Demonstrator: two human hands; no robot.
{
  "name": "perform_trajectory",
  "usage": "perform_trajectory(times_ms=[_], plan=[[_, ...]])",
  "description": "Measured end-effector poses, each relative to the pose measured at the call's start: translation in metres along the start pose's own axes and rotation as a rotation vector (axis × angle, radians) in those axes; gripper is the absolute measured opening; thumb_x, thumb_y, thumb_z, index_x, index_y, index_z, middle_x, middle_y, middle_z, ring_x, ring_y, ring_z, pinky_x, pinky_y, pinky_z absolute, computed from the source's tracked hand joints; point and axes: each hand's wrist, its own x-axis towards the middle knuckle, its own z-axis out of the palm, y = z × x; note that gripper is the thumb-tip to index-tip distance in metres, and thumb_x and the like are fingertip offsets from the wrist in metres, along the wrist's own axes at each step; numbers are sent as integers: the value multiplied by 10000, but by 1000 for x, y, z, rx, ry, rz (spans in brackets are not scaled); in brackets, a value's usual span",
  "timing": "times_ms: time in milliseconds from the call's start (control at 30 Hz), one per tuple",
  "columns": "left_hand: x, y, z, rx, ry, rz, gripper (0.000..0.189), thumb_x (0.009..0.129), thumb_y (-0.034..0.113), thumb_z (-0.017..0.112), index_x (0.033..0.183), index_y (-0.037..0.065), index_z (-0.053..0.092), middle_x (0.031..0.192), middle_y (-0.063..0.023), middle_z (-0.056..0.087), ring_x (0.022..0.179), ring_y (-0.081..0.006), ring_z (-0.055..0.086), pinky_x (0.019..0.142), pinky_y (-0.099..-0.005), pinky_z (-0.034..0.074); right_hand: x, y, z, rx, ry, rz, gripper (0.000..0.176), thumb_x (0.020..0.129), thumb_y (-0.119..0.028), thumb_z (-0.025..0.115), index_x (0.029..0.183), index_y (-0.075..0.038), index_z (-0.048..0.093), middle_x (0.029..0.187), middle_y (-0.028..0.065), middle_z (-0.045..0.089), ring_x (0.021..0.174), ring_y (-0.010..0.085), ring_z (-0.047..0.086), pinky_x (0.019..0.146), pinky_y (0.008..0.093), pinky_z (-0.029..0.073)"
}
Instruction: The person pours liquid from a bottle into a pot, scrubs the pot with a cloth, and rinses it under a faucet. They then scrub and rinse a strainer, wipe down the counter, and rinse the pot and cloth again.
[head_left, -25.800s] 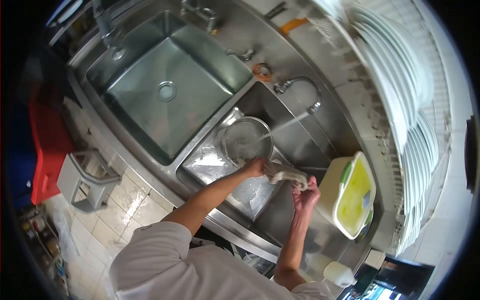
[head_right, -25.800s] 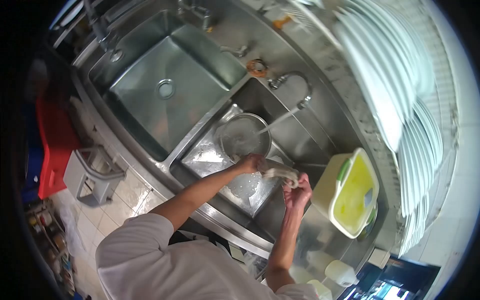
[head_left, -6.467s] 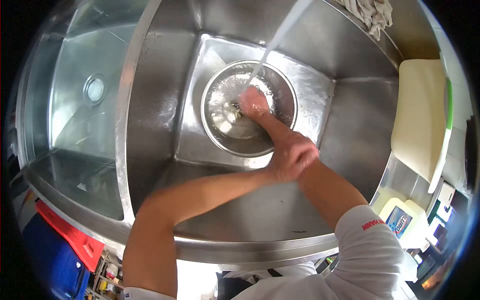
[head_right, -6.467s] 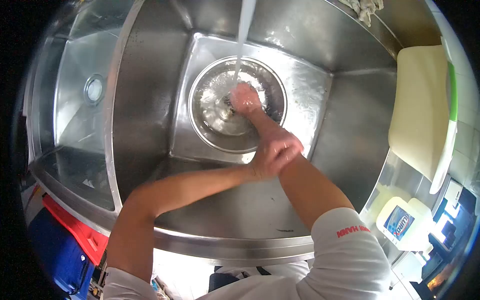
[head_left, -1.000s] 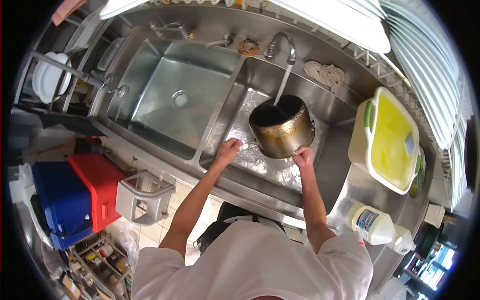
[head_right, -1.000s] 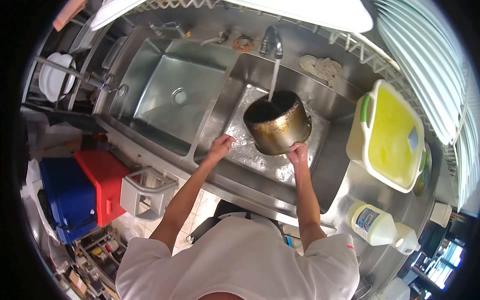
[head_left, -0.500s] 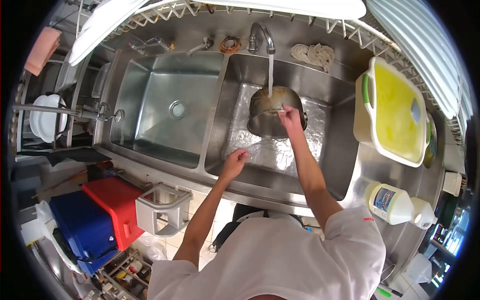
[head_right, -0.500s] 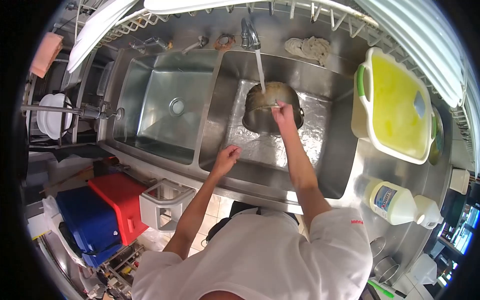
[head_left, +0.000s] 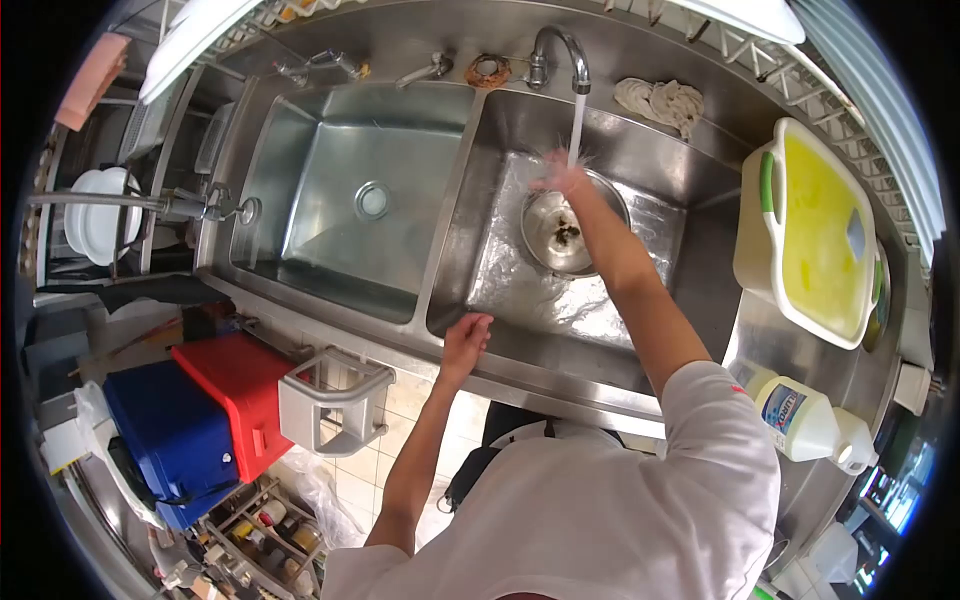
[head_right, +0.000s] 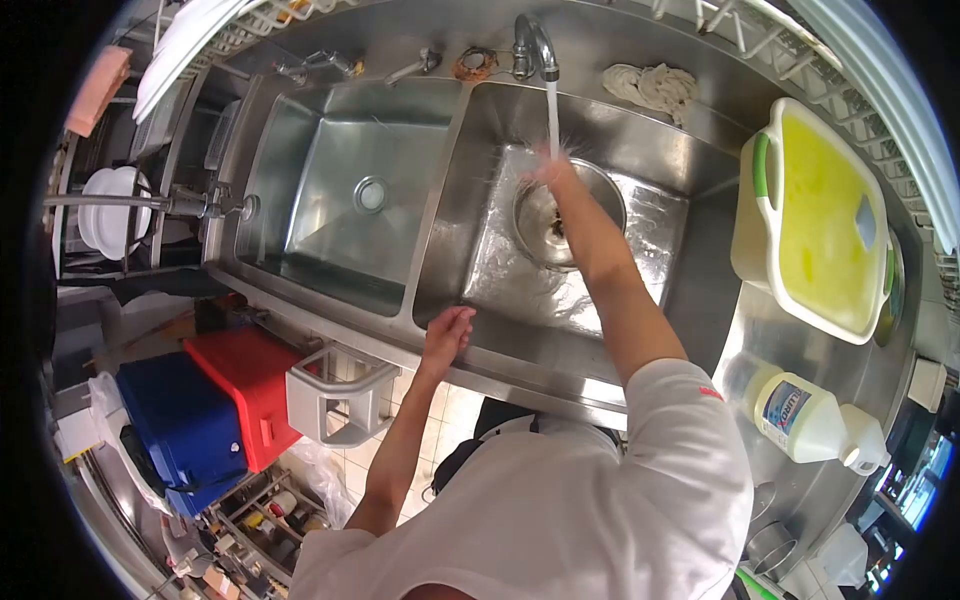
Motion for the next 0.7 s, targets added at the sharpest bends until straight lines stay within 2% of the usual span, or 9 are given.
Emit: perform_trajectory(times_ms=[200, 300, 400, 467, 500, 533, 567, 633, 700], plan=[[-2, 7, 13, -55, -48, -25, 242, 939, 286, 554, 1032, 83, 647, 749, 46, 540, 635, -37, 474, 570, -198, 412, 24, -27, -3, -131, -89, -264, 241, 831, -219, 643, 808, 5, 556, 781, 142, 538, 740, 286, 573, 636, 393, 522], [-3, 9, 20, -83, -62, -29, 242, 938, 280, 554, 1033, 79, 648, 750, 46, 539, 643, -39, 478, 577, -203, 410, -4, -25, -6, 254, -261, -19, 155, 872, -154, 546, 912, -9, 504, 717, 77, 481, 644, 210, 555, 526, 333, 483], [-5, 4, 22, -106, -85, -43, 234, 938, 271, 555, 1034, 80, 648, 754, 46, 540, 650, -41, 482, 578, -205, 402, -60, -12, -16, 202, -153, 14, 173, 904, -211, 481, 913, -39, 491, 655, 20, 448, 471, 130, 452, 414, 263, 382], [-2, 6, 20, -106, -94, -24, 228, 938, 267, 555, 1033, 82, 648, 757, 46, 542, 651, -41, 484, 576, -204, 396, -113, 8, -45, 269, 97, 16, 199, 902, -251, 473, 888, -53, 484, 710, 32, 461, 554, 163, 493, 462, 299, 415], [-6, 5, 18, -167, -82, -44, 225, 940, 265, 552, 1035, 84, 646, 756, 46, 543, 649, -41, 483, 575, -201, 393, -130, 28, -53, 270, 384, -5, 222, 904, -242, 465, 975, -40, 522, 846, 77, 523, 720, 212, 554, 580, 395, 475], [-9, 5, 17, -227, -71, -60, 223, 942, 264, 549, 1038, 87, 644, 756, 45, 543, 646, -41, 483, 574, -198, 389, -163, 45, -70, 196, 534, -61, 353, 896, -261, 492, 1148, -16, 518, 1028, 135, 553, 945, 266, 558, 750, 494, 474], [-11, 3, 16, -228, -78, -57, 223, 942, 264, 549, 1038, 87, 644, 756, 45, 543, 646, -41, 483, 574, -198, 389, -190, 62, -76, 206, 565, -70, 501, 882, -263, 519, 1290, 17, 442, 1194, 176, 528, 1076, 300, 537, 864, 522, 453], [-14, 3, 12, -290, -71, -80, 221, 948, 261, 539, 1051, 92, 637, 760, 47, 543, 649, -41, 481, 582, -195, 392, -212, 102, -121, -148, 583, 86, 571, 862, -284, 582, 1320, 10, 409, 1300, 183, 449, 1174, 342, 463, 932, 552, 403], [-18, 5, 10, -286, -74, -85, 226, 954, 259, 527, 1066, 91, 630, 765, 46, 543, 656, -43, 480, 588, -193, 396, -216, 124, -134, -113, 714, 276, 635, 840, -311, 645, 1335, 2, 401, 1384, 180, 371, 1236, 373, 396, 969, 589, 355]])
